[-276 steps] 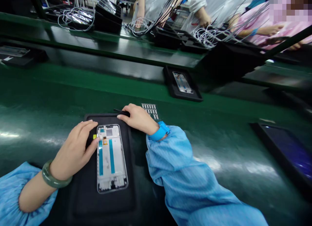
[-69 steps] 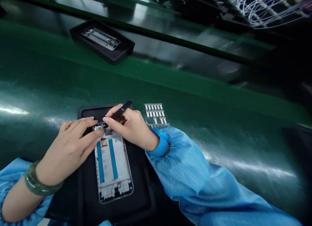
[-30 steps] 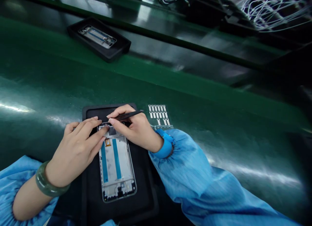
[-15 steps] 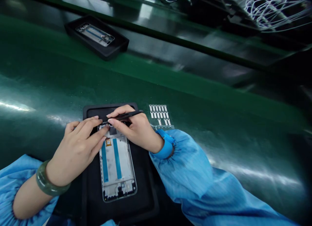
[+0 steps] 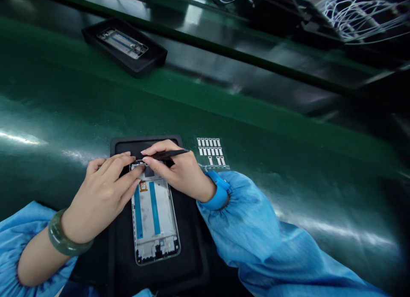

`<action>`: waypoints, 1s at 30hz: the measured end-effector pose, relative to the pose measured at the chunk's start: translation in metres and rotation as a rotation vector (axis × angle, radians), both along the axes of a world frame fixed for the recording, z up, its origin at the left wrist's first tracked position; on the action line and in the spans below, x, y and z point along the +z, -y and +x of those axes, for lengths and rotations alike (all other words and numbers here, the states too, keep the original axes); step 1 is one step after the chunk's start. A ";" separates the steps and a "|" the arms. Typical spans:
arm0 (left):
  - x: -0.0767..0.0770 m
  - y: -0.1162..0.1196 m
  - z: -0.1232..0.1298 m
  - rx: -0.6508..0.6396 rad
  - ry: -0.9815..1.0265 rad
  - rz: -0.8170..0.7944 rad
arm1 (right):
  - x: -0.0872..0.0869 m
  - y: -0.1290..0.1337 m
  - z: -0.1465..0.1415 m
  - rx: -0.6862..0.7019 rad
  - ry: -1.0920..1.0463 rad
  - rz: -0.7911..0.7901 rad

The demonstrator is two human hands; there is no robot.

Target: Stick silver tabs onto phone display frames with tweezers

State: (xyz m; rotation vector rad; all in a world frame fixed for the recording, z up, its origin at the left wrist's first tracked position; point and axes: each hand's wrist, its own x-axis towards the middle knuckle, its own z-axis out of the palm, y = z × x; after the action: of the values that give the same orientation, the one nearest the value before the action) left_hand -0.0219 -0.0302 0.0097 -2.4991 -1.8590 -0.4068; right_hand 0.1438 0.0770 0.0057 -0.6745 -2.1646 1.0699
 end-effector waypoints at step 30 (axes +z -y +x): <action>-0.001 -0.001 0.000 0.004 0.016 0.026 | 0.002 0.010 -0.002 -0.033 0.029 0.168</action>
State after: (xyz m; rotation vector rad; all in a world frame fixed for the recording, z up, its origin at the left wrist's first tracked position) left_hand -0.0218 -0.0296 0.0082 -2.4824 -1.8509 -0.4490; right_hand 0.1414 0.0668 0.0074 -0.6492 -2.2300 0.8550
